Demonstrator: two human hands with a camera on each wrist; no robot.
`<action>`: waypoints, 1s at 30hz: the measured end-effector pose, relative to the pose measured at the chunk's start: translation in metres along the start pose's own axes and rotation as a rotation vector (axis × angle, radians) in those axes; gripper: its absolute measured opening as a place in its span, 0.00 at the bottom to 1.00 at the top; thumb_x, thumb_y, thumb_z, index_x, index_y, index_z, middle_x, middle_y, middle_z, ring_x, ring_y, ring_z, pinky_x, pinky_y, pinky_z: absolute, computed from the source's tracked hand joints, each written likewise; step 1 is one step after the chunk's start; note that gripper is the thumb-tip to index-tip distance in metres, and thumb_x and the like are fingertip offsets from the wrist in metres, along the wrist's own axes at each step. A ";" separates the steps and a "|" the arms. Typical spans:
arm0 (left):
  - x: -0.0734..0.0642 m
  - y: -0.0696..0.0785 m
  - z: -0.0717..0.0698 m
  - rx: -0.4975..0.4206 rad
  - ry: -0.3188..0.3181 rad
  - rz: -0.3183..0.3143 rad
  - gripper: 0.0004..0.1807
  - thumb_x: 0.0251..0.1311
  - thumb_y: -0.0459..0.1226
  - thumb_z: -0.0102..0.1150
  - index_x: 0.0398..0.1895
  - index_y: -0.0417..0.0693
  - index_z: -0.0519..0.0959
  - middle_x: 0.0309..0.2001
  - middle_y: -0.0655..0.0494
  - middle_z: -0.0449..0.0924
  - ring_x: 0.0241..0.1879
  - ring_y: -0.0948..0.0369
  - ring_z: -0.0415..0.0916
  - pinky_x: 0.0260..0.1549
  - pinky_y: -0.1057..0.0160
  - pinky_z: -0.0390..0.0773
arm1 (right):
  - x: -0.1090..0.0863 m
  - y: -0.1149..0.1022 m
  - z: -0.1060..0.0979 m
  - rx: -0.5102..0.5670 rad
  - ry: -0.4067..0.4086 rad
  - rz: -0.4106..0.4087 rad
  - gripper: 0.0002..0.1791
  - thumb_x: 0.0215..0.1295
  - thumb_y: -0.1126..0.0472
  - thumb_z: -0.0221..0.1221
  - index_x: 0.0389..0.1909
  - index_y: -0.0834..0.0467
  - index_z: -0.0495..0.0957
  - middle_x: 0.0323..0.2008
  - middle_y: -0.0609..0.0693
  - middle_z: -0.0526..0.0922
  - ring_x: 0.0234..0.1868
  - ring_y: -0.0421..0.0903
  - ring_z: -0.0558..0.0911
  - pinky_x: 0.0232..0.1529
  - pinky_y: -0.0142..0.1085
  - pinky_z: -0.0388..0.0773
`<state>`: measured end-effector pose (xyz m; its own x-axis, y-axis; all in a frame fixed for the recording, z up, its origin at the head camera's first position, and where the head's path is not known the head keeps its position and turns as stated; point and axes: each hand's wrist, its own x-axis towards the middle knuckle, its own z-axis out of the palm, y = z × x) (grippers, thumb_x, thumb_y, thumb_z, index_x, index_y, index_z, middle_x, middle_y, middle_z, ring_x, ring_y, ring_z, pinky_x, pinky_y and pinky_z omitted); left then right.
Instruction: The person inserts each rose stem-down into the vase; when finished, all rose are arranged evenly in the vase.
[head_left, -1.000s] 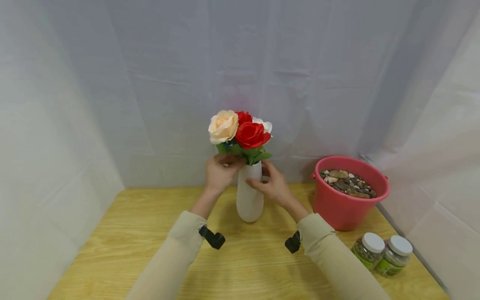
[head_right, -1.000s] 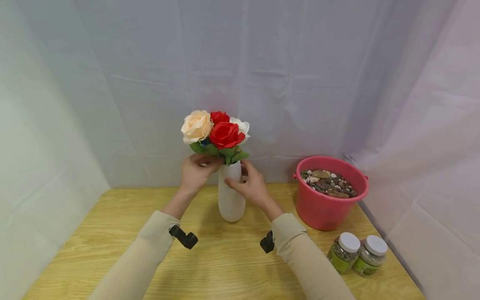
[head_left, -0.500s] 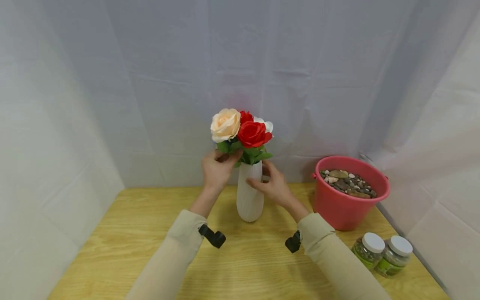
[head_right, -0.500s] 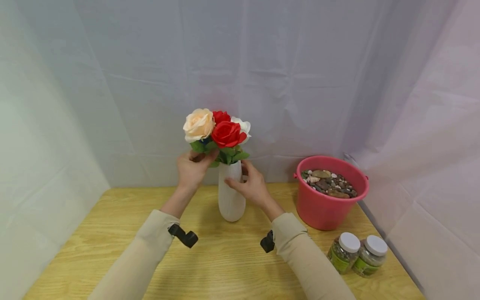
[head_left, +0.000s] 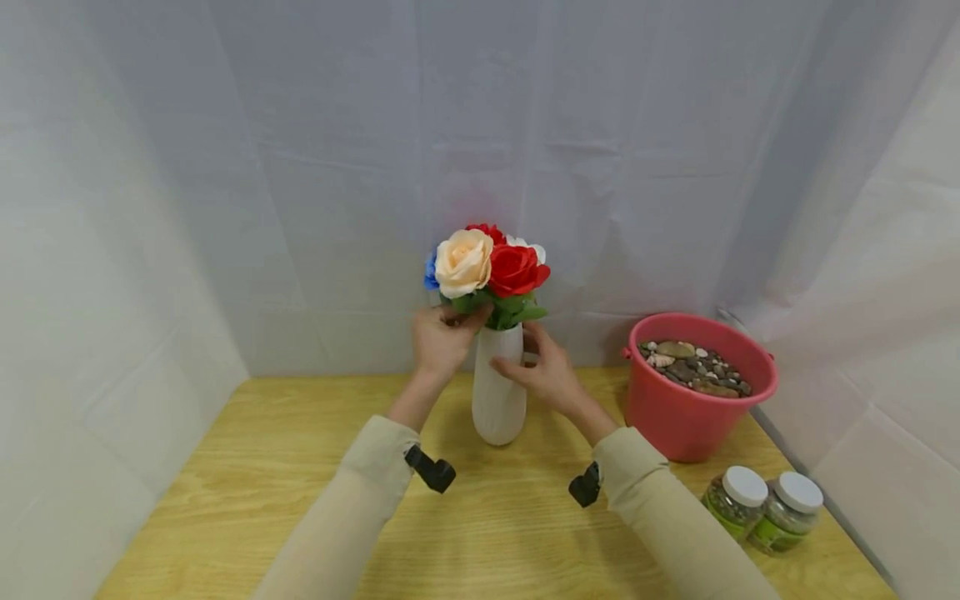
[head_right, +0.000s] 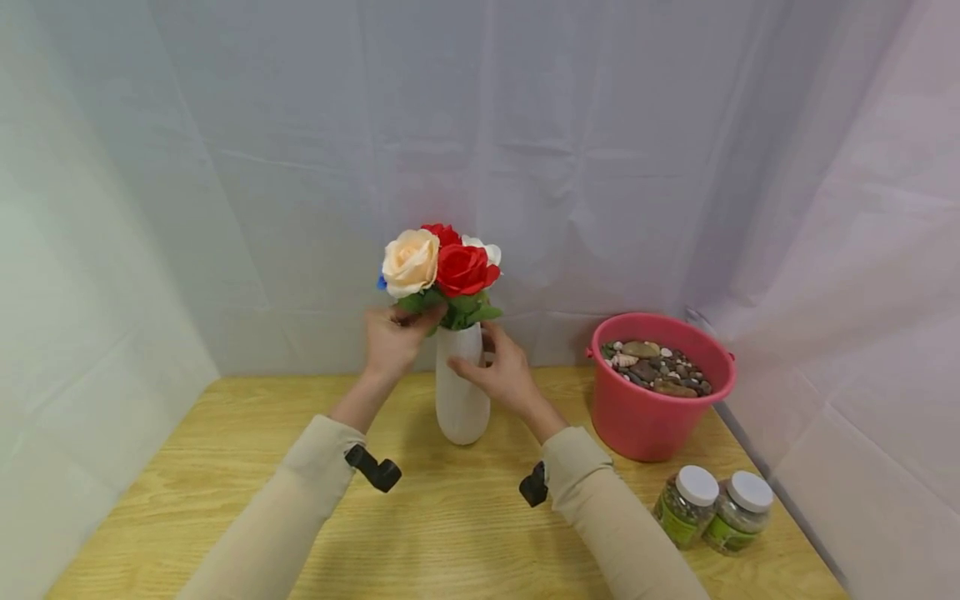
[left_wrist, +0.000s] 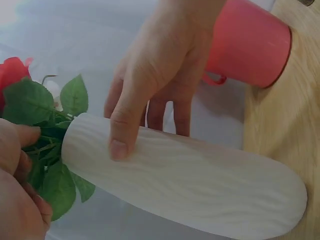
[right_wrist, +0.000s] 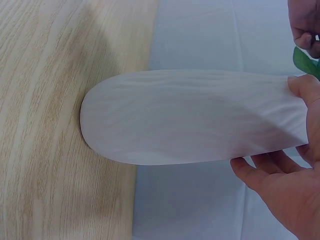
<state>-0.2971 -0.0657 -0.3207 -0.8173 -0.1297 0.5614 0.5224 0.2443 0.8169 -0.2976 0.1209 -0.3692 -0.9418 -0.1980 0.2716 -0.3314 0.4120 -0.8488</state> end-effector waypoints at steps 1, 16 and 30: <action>0.000 -0.001 0.000 0.005 -0.006 -0.002 0.16 0.60 0.36 0.75 0.22 0.30 0.87 0.17 0.47 0.85 0.18 0.72 0.69 0.19 0.70 0.69 | 0.000 0.000 0.000 -0.002 -0.001 -0.002 0.45 0.67 0.50 0.72 0.80 0.52 0.61 0.69 0.61 0.78 0.67 0.59 0.81 0.64 0.55 0.83; 0.002 -0.004 0.006 0.086 -0.129 -0.137 0.11 0.56 0.36 0.75 0.33 0.38 0.83 0.21 0.52 0.82 0.22 0.61 0.75 0.21 0.65 0.73 | -0.002 -0.001 0.002 0.054 -0.009 -0.063 0.44 0.68 0.56 0.71 0.80 0.54 0.61 0.69 0.65 0.77 0.69 0.62 0.79 0.66 0.61 0.80; -0.010 -0.016 -0.010 -0.007 -0.136 -0.057 0.11 0.61 0.34 0.72 0.44 0.37 0.90 0.41 0.39 0.91 0.41 0.51 0.89 0.37 0.63 0.85 | -0.001 0.000 -0.003 0.007 -0.030 -0.032 0.43 0.68 0.51 0.71 0.80 0.51 0.61 0.70 0.61 0.76 0.70 0.59 0.78 0.67 0.57 0.81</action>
<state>-0.2944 -0.0781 -0.3382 -0.8708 -0.0119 0.4914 0.4755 0.2332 0.8482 -0.2968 0.1236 -0.3685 -0.9284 -0.2375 0.2856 -0.3613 0.3990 -0.8428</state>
